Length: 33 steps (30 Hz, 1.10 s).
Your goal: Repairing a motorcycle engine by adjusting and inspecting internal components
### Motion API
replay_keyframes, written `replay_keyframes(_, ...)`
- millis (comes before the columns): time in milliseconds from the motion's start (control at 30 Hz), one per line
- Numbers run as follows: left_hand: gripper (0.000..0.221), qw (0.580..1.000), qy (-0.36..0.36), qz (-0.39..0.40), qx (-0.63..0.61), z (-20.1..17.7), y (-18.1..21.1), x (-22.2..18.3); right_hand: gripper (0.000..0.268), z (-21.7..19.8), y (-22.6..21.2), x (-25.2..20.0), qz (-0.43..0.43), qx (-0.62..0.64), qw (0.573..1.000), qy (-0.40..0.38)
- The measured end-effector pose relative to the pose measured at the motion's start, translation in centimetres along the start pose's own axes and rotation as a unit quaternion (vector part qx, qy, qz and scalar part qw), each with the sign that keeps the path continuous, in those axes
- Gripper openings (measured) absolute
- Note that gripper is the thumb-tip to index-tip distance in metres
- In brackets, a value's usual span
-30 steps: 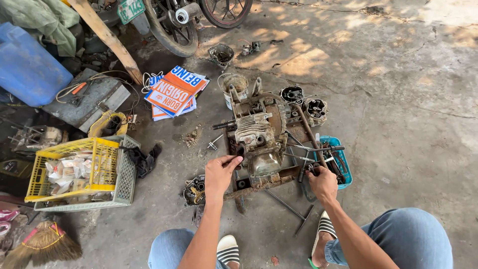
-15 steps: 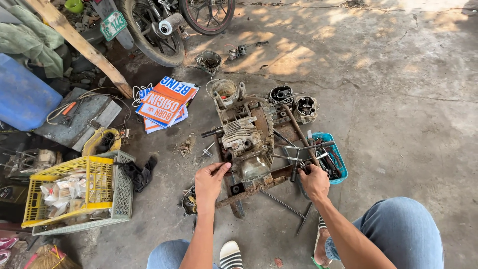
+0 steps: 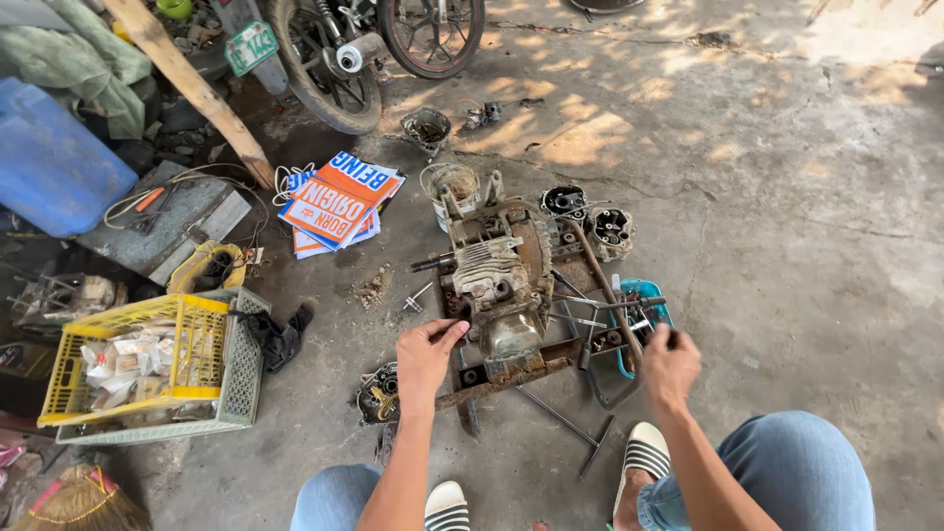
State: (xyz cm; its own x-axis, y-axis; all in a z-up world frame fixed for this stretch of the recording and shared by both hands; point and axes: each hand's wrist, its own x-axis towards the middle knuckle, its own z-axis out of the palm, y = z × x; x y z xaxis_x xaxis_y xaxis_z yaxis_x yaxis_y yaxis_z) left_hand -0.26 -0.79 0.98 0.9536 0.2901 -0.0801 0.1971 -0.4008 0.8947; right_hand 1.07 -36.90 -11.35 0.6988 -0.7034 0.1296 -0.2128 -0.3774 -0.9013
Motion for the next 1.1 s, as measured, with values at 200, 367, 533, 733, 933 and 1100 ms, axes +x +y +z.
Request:
replay_keyframes(200,0.019,0.999,-0.001,-0.001,-0.044,0.2,0.6,-0.2,0.014,-4.7,-13.6,-3.1,-0.156,0.198,0.964,-0.083)
replay_keyframes(367,0.019,0.999,0.001,0.021,-0.031,-0.2,1.4,-0.7,0.014,-3.7,-13.1,-5.0,-0.115,0.066,0.974,-0.186)
replay_keyframes(533,0.019,0.999,-0.007,0.020,-0.037,-0.4,1.3,-0.7,0.026,-3.1,-13.1,-5.8,-0.096,-0.012,0.979,-0.180)
replay_keyframes(733,0.018,0.999,-0.019,0.014,-0.039,-0.3,0.8,-0.4,0.025,-3.7,-17.4,-5.4,-0.150,-0.025,0.964,-0.217)
replay_keyframes(933,0.017,0.999,-0.007,0.034,-0.029,0.2,0.1,-0.2,0.016,-2.9,-14.3,-1.5,-0.171,-0.049,0.941,-0.286)
replay_keyframes(1100,0.019,0.998,0.015,0.049,-0.020,0.7,-1.5,0.5,0.015,-2.7,-14.1,-1.6,-0.172,-0.097,0.930,-0.310)
